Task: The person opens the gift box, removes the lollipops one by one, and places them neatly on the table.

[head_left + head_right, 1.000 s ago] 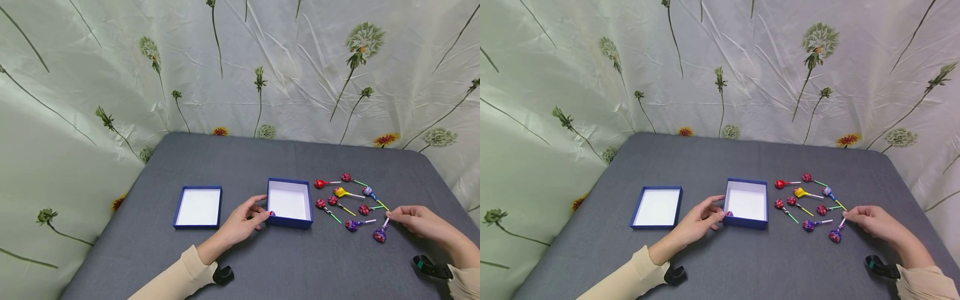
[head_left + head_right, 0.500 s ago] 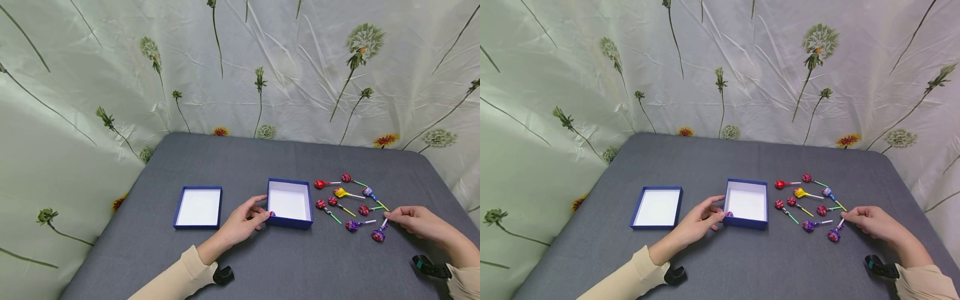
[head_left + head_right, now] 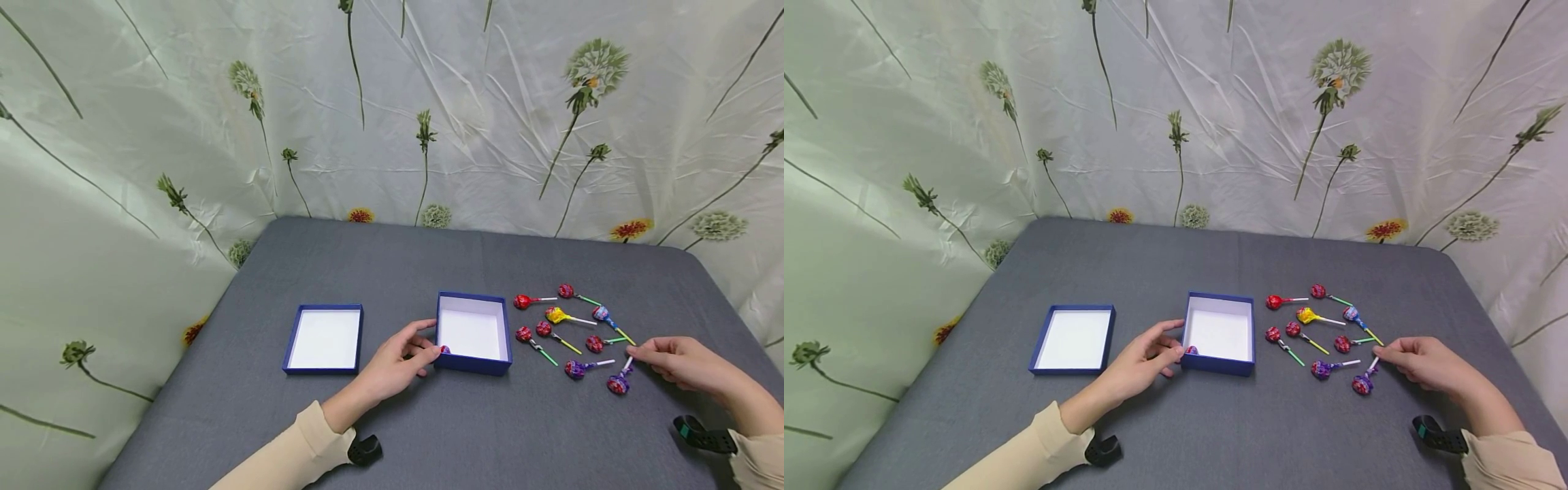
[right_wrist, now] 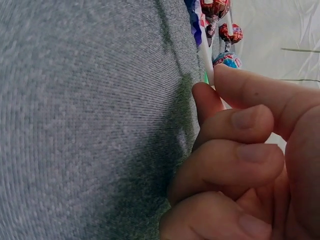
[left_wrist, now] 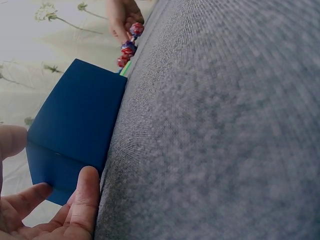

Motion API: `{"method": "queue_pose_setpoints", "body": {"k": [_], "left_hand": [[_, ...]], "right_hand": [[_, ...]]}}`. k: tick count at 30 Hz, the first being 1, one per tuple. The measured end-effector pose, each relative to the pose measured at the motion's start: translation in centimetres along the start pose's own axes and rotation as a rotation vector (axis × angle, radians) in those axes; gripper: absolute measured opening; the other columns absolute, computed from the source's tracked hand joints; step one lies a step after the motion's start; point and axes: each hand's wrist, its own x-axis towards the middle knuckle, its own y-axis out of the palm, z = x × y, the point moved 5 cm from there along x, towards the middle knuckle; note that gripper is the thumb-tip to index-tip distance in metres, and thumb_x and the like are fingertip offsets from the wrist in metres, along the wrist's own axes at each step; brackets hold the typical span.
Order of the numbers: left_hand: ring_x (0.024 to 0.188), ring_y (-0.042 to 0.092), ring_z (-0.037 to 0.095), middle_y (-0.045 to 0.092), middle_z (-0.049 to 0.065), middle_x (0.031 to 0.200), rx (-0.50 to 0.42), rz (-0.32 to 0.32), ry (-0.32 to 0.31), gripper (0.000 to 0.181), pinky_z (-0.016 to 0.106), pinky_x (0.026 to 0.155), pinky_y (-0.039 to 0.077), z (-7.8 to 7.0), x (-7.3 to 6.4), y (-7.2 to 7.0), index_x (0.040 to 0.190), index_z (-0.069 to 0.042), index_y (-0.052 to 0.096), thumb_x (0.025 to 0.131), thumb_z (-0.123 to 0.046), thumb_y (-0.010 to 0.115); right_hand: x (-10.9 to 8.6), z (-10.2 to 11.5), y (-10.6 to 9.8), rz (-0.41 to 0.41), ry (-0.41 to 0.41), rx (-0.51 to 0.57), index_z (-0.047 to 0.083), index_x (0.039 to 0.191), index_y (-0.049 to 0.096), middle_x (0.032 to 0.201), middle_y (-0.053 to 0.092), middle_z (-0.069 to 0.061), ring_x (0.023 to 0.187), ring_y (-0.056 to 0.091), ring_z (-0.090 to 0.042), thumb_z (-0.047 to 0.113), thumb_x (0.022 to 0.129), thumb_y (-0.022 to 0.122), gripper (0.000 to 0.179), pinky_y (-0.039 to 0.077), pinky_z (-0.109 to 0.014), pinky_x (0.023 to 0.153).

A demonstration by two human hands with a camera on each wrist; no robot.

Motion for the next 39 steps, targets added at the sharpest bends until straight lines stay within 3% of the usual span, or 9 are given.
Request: {"method": "queue_pose_setpoints", "body": {"k": [6,12,20,30,37,39], "left_hand": [[0.086,0.068,0.017,0.065,0.000,0.113,-0.004,0.000,-0.001,0.053,0.030,0.070,0.054,0.0,0.0,0.0,0.148,-0.028,0.046,0.099,-0.040,0.062],[0.085,0.069,0.017,0.065,0.000,0.112,-0.003,-0.010,-0.008,0.053,0.030,0.067,0.054,0.2,0.1,0.0,0.148,-0.028,0.047,0.099,-0.040,0.063],[0.084,0.068,0.017,0.066,0.000,0.112,-0.003,-0.006,-0.006,0.053,0.030,0.067,0.053,0.2,0.1,0.0,0.148,-0.029,0.047,0.099,-0.040,0.063],[0.086,0.068,0.017,0.066,0.000,0.110,-0.001,-0.010,-0.006,0.052,0.030,0.068,0.054,0.2,0.1,0.0,0.147,-0.030,0.048,0.098,-0.040,0.063],[0.087,0.068,0.017,0.066,0.000,0.110,-0.001,-0.008,-0.002,0.053,0.030,0.068,0.054,0.1,0.1,0.0,0.148,-0.028,0.047,0.099,-0.040,0.063],[0.086,0.068,0.017,0.066,0.000,0.110,0.003,-0.008,-0.002,0.053,0.029,0.067,0.053,0.1,0.1,0.0,0.148,-0.028,0.047,0.099,-0.040,0.063]], "right_hand": [[-0.1,0.1,-0.1,-0.001,0.000,-0.008,0.011,0.091,0.059,0.064,0.040,0.010,0.055,0.036,-0.004,0.042,0.105,0.049,0.036,0.034,-0.027,0.049],[-0.2,0.5,-0.6,-0.054,-0.004,-0.014,0.010,0.087,0.060,0.061,0.040,0.010,0.051,0.037,-0.005,0.042,0.104,0.050,0.038,0.036,-0.028,0.048],[-0.3,2.2,-1.6,-0.101,-0.027,-0.090,0.005,0.091,0.059,0.061,0.042,0.009,0.051,0.037,-0.006,0.045,0.104,0.049,0.043,0.035,-0.029,0.048],[-0.2,7.9,-2.4,-0.129,-0.125,-0.187,0.002,0.103,0.062,0.061,0.040,0.008,0.053,0.036,-0.006,0.043,0.104,0.051,0.042,0.032,-0.030,0.050],[0.3,12.7,-2.0,-0.122,-0.203,-0.222,0.003,0.105,0.063,0.060,0.039,0.008,0.052,0.035,-0.005,0.042,0.102,0.056,0.039,0.034,-0.030,0.050],[0.5,14.1,-1.7,-0.118,-0.220,-0.241,0.005,0.104,0.064,0.065,0.045,0.008,0.056,0.038,-0.005,0.043,0.101,0.058,0.039,0.036,-0.029,0.053]]}}
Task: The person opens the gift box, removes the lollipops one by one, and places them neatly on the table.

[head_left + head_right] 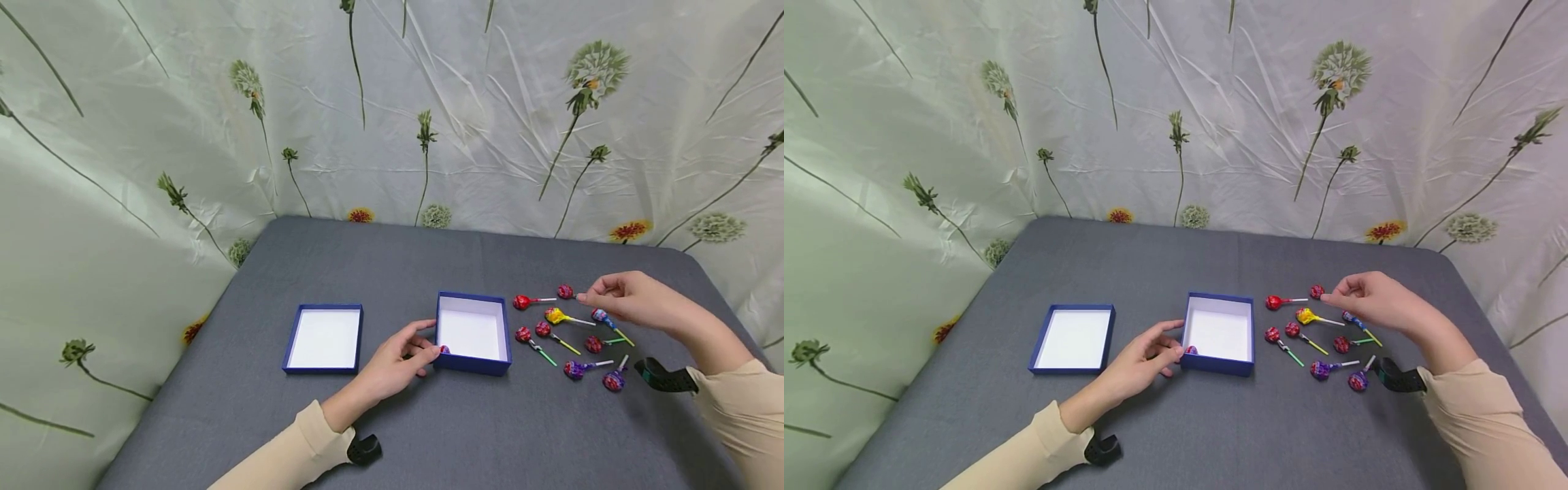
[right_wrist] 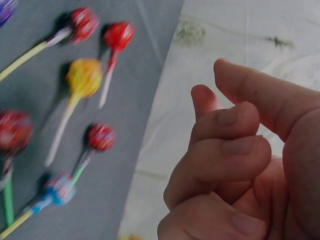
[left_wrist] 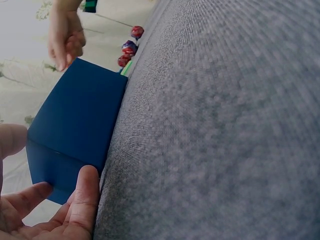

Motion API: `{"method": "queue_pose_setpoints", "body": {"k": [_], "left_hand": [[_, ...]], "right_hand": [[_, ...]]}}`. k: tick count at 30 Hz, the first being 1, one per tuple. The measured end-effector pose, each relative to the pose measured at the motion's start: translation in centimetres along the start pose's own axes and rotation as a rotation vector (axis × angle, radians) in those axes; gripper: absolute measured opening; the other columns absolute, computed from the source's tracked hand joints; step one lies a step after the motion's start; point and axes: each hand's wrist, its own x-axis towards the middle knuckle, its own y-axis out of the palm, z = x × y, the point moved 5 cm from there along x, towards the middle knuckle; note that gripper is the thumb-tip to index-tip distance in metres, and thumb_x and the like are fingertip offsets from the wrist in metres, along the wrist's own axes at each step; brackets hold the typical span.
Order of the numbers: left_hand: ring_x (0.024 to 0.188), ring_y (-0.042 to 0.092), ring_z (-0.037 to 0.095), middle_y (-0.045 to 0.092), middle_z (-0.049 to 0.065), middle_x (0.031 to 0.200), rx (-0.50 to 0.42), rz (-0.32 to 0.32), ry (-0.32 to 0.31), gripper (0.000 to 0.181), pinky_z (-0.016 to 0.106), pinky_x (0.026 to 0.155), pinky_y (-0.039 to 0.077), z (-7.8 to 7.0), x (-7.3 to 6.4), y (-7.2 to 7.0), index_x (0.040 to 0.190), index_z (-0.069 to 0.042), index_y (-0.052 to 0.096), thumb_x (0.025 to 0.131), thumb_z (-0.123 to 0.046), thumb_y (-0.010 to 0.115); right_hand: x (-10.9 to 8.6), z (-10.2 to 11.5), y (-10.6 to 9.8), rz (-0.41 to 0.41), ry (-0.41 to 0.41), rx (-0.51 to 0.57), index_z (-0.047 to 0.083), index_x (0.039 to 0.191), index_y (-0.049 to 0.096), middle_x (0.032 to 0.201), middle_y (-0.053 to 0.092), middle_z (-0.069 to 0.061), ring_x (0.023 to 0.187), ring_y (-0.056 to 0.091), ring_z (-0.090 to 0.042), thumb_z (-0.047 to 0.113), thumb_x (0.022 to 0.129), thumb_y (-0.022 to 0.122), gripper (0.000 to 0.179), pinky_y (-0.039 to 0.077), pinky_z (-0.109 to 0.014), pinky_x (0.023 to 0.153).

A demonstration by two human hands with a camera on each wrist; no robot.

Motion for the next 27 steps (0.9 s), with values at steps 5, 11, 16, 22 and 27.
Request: {"method": "queue_pose_setpoints", "body": {"k": [5,11,16,22,27], "left_hand": [[0.084,0.069,0.017,0.066,0.000,0.110,0.003,0.002,0.001,0.054,0.029,0.064,0.052,0.0,0.0,0.0,0.148,-0.027,0.047,0.099,-0.041,0.063],[0.084,0.069,0.017,0.066,0.000,0.111,0.003,0.004,-0.002,0.053,0.029,0.063,0.052,0.0,-0.1,-0.1,0.148,-0.029,0.046,0.099,-0.041,0.062],[0.084,0.069,0.017,0.066,0.000,0.110,0.003,0.000,0.007,0.052,0.029,0.064,0.052,-0.1,0.0,-0.2,0.147,-0.030,0.047,0.099,-0.041,0.063],[0.082,0.068,0.016,0.067,0.001,0.109,0.005,-0.008,0.001,0.051,0.029,0.064,0.053,0.1,-0.1,-0.2,0.146,-0.031,0.048,0.098,-0.040,0.063],[0.081,0.069,0.016,0.067,0.001,0.108,-0.010,-0.012,-0.005,0.051,0.030,0.064,0.053,0.1,-0.1,-0.1,0.146,-0.030,0.049,0.098,-0.041,0.064]], "right_hand": [[1.4,3.3,0.7,0.030,-0.058,-0.018,0.009,0.101,0.066,0.072,0.053,0.004,0.064,0.046,-0.008,0.043,0.096,0.065,0.035,0.040,-0.028,0.057],[3.1,7.0,2.3,0.084,-0.147,-0.077,0.011,0.094,0.068,0.064,0.052,0.005,0.058,0.044,-0.008,0.044,0.091,0.072,0.034,0.037,-0.026,0.055],[4.3,10.0,3.8,0.129,-0.191,-0.141,0.014,0.088,0.069,0.063,0.053,0.005,0.056,0.045,-0.008,0.043,0.086,0.078,0.031,0.037,-0.025,0.054],[4.9,13.4,7.0,0.217,-0.227,-0.230,0.015,0.081,0.069,0.066,0.057,0.004,0.057,0.049,-0.010,0.040,0.082,0.082,0.028,0.042,-0.029,0.056],[5.3,14.9,9.3,0.264,-0.214,-0.323,0.018,0.076,0.068,0.073,0.061,0.004,0.064,0.051,-0.011,0.040,0.077,0.086,0.028,0.042,-0.029,0.058]]}}
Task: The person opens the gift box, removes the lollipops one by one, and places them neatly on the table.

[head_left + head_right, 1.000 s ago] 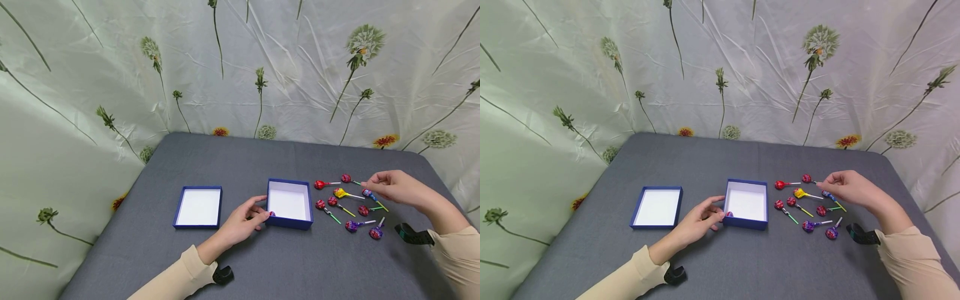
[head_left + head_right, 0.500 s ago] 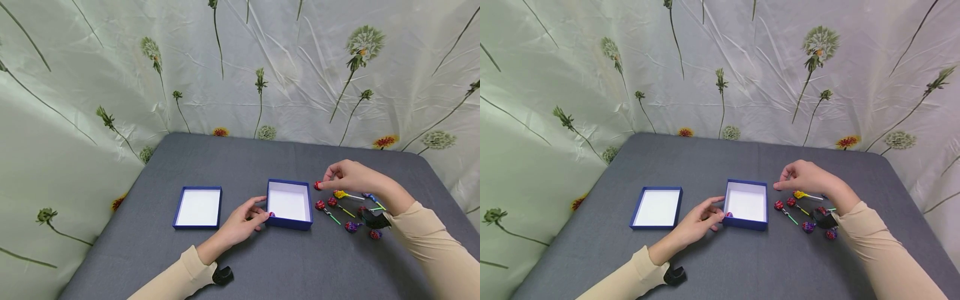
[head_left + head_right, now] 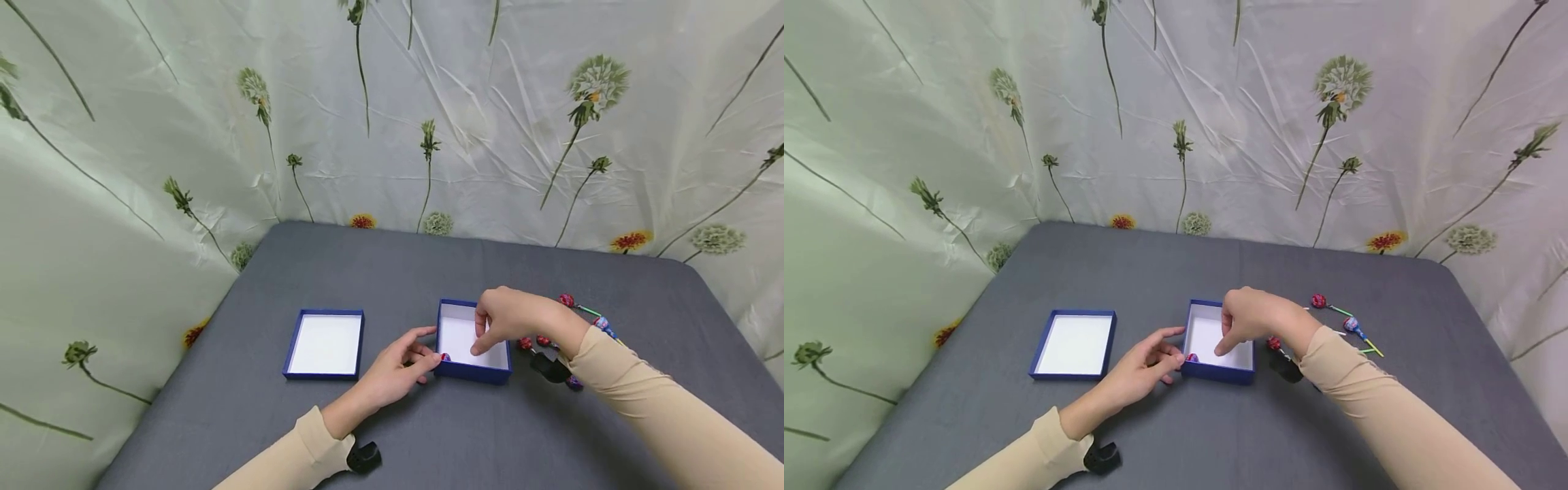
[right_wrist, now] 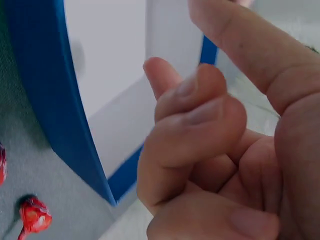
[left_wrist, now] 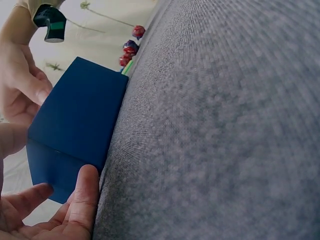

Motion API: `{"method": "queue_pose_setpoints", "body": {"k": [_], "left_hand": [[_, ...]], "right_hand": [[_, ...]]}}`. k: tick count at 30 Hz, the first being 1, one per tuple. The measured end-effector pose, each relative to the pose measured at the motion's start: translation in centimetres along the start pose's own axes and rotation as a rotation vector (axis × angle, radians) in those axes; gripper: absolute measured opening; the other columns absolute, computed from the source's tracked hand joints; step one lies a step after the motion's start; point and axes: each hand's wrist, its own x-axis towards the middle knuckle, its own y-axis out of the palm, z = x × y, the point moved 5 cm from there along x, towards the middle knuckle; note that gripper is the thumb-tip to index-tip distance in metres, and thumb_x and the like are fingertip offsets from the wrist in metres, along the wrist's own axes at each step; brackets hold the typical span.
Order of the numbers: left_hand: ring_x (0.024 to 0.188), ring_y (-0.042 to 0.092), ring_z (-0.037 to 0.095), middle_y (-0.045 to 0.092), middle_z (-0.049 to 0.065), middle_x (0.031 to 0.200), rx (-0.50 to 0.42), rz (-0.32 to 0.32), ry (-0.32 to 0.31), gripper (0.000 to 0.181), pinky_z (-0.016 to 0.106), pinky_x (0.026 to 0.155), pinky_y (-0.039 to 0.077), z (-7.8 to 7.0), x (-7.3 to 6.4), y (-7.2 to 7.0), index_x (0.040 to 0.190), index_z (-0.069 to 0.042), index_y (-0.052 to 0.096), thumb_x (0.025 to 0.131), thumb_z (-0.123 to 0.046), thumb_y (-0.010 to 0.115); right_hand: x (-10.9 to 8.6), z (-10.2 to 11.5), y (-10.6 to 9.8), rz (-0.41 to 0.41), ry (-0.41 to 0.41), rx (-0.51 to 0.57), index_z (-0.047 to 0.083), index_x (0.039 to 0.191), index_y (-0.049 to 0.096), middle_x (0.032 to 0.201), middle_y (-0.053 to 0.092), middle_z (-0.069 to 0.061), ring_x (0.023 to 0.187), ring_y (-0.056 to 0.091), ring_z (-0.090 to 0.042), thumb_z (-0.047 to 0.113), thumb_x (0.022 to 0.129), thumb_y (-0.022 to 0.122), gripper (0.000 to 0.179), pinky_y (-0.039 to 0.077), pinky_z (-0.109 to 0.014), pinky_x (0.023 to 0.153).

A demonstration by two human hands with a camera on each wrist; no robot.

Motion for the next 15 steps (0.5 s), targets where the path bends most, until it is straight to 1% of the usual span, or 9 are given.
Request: {"method": "queue_pose_setpoints", "body": {"k": [4,10,15], "left_hand": [[0.082,0.069,0.017,0.067,0.000,0.108,-0.003,0.003,-0.003,0.052,0.029,0.065,0.053,0.0,-0.1,0.0,0.146,-0.030,0.048,0.098,-0.041,0.064],[0.083,0.068,0.017,0.066,0.000,0.109,-0.004,0.006,-0.015,0.052,0.030,0.067,0.053,-0.1,-0.2,-0.1,0.147,-0.029,0.047,0.098,-0.041,0.063],[0.085,0.069,0.018,0.066,0.002,0.110,-0.017,0.005,-0.002,0.053,0.029,0.068,0.053,-0.2,-0.2,-0.1,0.147,-0.025,0.047,0.099,-0.038,0.063]], "right_hand": [[0.8,0.7,1.0,0.035,0.006,-0.057,0.019,0.074,0.067,0.074,0.062,0.005,0.067,0.051,-0.011,0.040,0.073,0.089,0.030,0.041,-0.028,0.059],[1.7,1.3,2.0,0.066,-0.014,-0.148,0.019,0.073,0.067,0.073,0.062,0.007,0.066,0.053,-0.011,0.039,0.072,0.089,0.030,0.044,-0.027,0.059],[2.3,1.4,2.8,0.070,0.019,-0.220,0.019,0.073,0.066,0.071,0.062,0.007,0.065,0.054,-0.011,0.040,0.071,0.090,0.031,0.044,-0.029,0.060]]}}
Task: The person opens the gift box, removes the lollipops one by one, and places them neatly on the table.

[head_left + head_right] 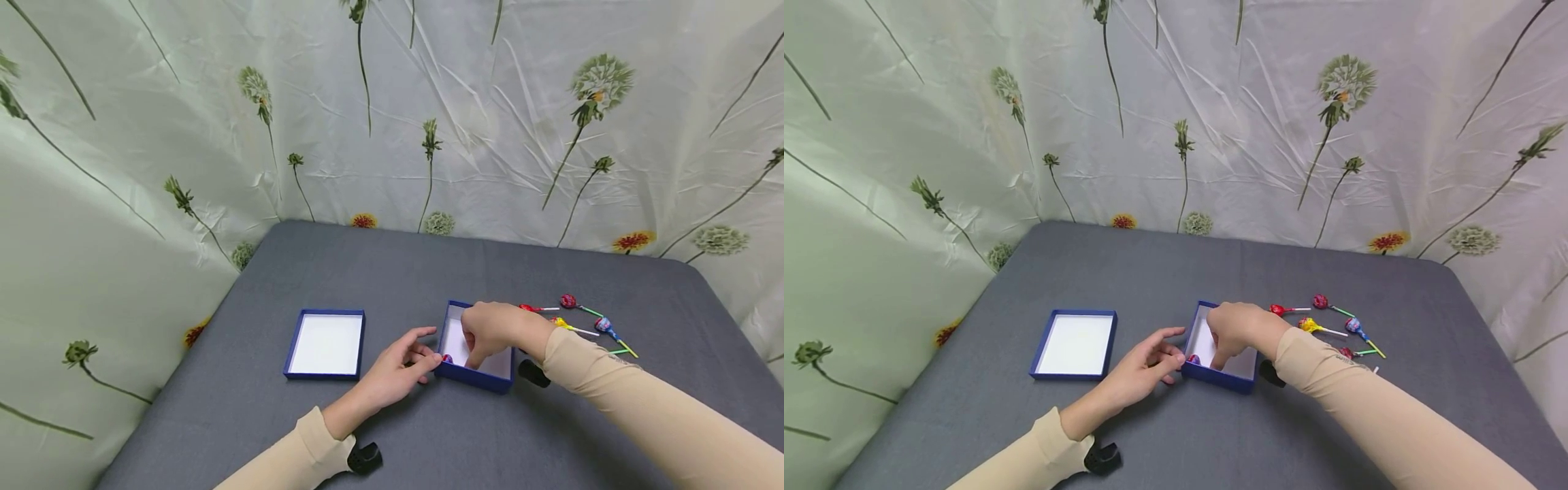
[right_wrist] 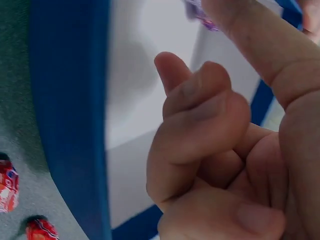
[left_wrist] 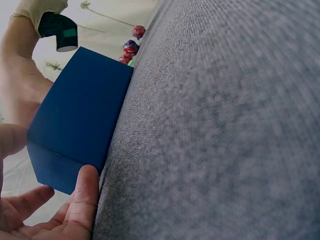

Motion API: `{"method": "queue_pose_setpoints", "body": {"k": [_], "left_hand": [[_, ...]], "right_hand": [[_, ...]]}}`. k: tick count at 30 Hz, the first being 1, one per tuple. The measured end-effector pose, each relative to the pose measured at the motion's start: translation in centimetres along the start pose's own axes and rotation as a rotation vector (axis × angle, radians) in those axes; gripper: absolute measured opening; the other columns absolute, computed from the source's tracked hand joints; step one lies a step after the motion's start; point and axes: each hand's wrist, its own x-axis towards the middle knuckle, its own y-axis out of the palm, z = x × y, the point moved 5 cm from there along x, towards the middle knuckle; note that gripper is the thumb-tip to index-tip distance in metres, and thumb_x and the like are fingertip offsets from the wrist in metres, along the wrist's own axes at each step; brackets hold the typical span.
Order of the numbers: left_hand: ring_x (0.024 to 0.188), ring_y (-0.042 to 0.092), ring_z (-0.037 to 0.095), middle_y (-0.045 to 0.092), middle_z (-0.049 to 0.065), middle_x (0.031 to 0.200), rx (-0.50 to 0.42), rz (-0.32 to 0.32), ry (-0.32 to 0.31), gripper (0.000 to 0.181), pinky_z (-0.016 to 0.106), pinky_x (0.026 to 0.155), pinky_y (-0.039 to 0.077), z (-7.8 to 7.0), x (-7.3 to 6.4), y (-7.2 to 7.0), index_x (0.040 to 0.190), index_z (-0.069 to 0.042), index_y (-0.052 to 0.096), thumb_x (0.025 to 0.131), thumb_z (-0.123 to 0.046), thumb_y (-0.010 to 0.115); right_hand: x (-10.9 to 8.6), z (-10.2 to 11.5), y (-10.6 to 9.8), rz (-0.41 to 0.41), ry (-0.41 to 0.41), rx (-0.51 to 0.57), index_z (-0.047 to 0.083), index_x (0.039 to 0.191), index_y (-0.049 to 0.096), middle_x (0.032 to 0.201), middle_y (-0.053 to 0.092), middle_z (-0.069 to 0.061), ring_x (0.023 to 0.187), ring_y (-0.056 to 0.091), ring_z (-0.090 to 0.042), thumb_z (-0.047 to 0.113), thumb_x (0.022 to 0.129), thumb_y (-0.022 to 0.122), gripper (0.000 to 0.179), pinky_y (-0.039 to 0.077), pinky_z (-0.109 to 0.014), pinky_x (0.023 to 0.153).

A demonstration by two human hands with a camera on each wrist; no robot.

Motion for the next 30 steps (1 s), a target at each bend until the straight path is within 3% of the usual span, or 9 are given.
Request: {"method": "queue_pose_setpoints", "body": {"k": [19,30], "left_hand": [[0.089,0.069,0.023,0.067,0.006,0.113,-0.026,-0.008,0.010,0.050,0.028,0.070,0.053,0.0,0.0,0.1,0.147,-0.023,0.047,0.100,-0.029,0.063],[0.086,0.068,0.019,0.067,0.006,0.110,-0.007,0.004,0.024,0.049,0.027,0.071,0.054,-0.2,0.0,0.0,0.145,-0.021,0.050,0.100,-0.035,0.063]], "right_hand": [[0.3,0.3,1.6,-0.056,-0.050,-0.055,0.017,0.071,0.065,0.068,0.059,0.007,0.062,0.052,-0.012,0.031,0.075,0.086,0.026,0.045,-0.031,0.057],[0.5,-0.5,1.4,-0.090,-0.016,-0.034,0.016,0.079,0.066,0.072,0.059,0.005,0.066,0.054,-0.014,0.030,0.079,0.084,0.023,0.047,-0.033,0.062]]}}
